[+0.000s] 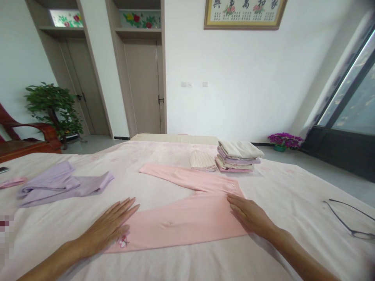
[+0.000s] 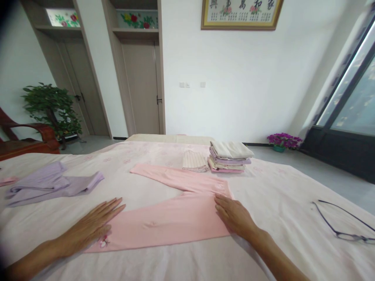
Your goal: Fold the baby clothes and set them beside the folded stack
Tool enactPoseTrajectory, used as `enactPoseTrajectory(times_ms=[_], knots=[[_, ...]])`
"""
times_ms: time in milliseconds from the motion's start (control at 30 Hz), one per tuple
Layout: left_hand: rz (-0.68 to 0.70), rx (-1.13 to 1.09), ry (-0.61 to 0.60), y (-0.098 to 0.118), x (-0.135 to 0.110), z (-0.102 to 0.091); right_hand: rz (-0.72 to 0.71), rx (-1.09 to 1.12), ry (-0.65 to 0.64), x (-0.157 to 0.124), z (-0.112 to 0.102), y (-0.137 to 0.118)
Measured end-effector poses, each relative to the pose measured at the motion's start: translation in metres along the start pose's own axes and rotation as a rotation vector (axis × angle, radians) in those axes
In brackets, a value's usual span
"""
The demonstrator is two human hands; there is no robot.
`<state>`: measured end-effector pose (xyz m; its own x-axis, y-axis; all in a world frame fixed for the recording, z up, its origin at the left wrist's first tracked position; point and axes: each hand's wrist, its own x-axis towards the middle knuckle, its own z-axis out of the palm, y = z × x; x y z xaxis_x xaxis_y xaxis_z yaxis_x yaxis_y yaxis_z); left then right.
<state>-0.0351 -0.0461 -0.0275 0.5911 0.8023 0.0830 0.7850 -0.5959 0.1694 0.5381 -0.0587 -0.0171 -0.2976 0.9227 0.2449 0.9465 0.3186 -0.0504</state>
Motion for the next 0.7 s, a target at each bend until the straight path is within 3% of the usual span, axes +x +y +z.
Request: enactPoseTrajectory(times_ms=[133,233,333,400,500,700], knots=[[-0.139,-0.116,0.179,-0.022,0.021,-0.002,0.201,-0.012,0.017,0.033,-0.015,0.014],[-0.34,-0.27,0.325,-0.032,0.066,-0.012,0.208,-0.091,0.033,0.053,-0.008,0.023],[-0.565,-0.369,0.406,-0.042,0.12,-0.025,0.422,-0.139,0.046,0.061,0.006,0.024],[-0.652,-0.377,0.435,-0.05,0.153,-0.03,0.543,-0.158,0.074,0.061,0.015,0.023],[-0.756,-0.385,0.449,-0.062,0.189,-0.028,0.565,-0.186,0.11,0.06,0.024,0.025],[-0.934,-0.402,0.421,-0.077,0.218,-0.018,0.627,-0.189,0.136,0.059,0.026,0.033]])
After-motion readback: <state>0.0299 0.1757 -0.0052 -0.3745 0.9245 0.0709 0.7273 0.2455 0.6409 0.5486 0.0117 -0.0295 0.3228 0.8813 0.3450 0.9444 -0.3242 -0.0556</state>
